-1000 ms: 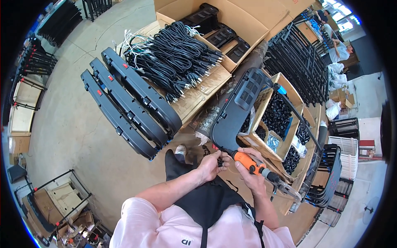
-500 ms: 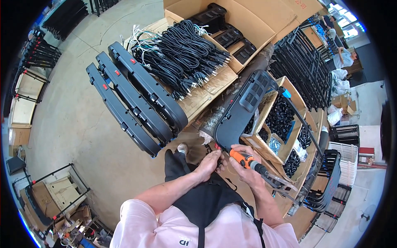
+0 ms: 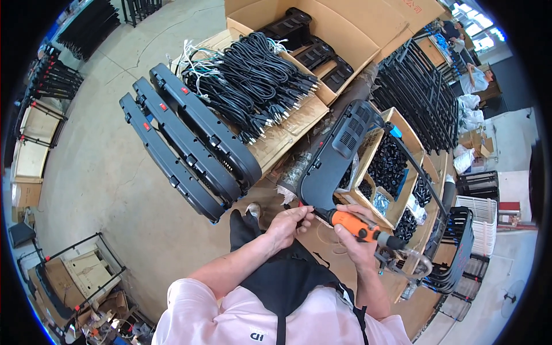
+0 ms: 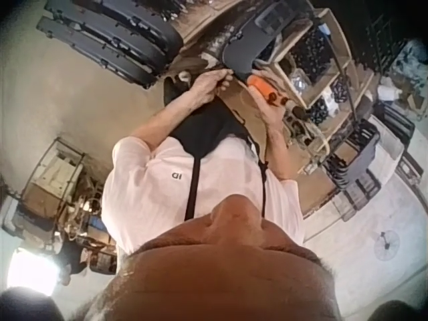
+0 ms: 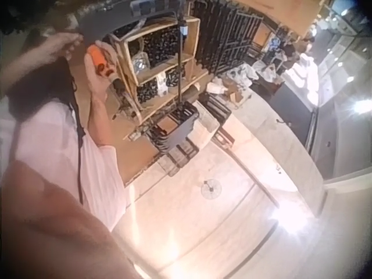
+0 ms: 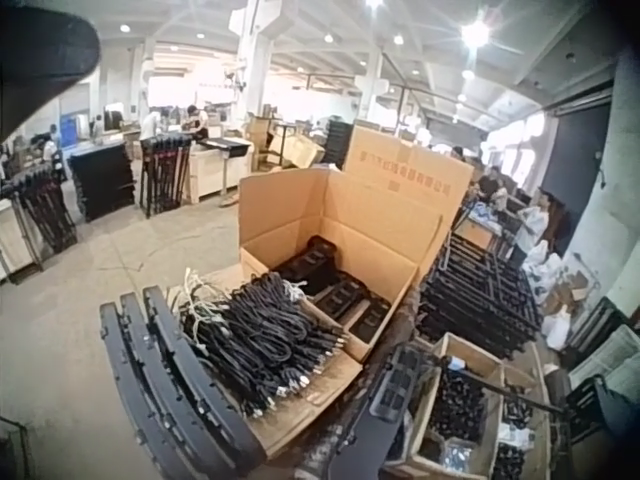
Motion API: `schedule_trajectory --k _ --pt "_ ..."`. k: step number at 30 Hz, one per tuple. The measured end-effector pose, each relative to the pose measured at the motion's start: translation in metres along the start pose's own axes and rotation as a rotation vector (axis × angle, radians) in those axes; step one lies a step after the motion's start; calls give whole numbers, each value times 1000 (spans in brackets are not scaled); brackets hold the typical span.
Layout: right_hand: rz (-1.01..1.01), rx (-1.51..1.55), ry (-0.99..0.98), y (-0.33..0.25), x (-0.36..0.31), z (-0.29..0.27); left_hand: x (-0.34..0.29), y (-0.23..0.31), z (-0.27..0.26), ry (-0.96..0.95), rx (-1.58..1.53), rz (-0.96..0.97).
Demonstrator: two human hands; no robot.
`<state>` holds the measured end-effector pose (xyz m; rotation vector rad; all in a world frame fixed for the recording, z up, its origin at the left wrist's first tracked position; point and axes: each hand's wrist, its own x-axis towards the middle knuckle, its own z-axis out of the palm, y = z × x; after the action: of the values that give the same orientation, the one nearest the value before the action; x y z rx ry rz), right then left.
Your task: Assembling the housing, metal frame, and wiring harness of a lawnmower using an electric screwdriver and pliers.
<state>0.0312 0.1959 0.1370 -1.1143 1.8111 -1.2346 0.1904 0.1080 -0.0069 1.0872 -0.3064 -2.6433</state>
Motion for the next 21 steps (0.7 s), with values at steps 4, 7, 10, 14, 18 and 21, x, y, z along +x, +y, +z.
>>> schedule_trajectory --k 4,7,10,14,18,21 --pt "0 227 42 4 4 -4 13 10 9 -92 -271 -82" --pt "20 272 110 14 4 -4 20 10 16 -89 -310 -89" --pt "17 262 139 20 3 -9 22 13 22 -69 -325 -110" --pt "18 247 129 14 7 -13 29 16 19 -118 -297 -139" --pt "26 233 66 6 16 -15 33 15 15 -194 -296 -154" --pt "6 206 53 2 18 -11 37 13 17 -222 -405 -163"
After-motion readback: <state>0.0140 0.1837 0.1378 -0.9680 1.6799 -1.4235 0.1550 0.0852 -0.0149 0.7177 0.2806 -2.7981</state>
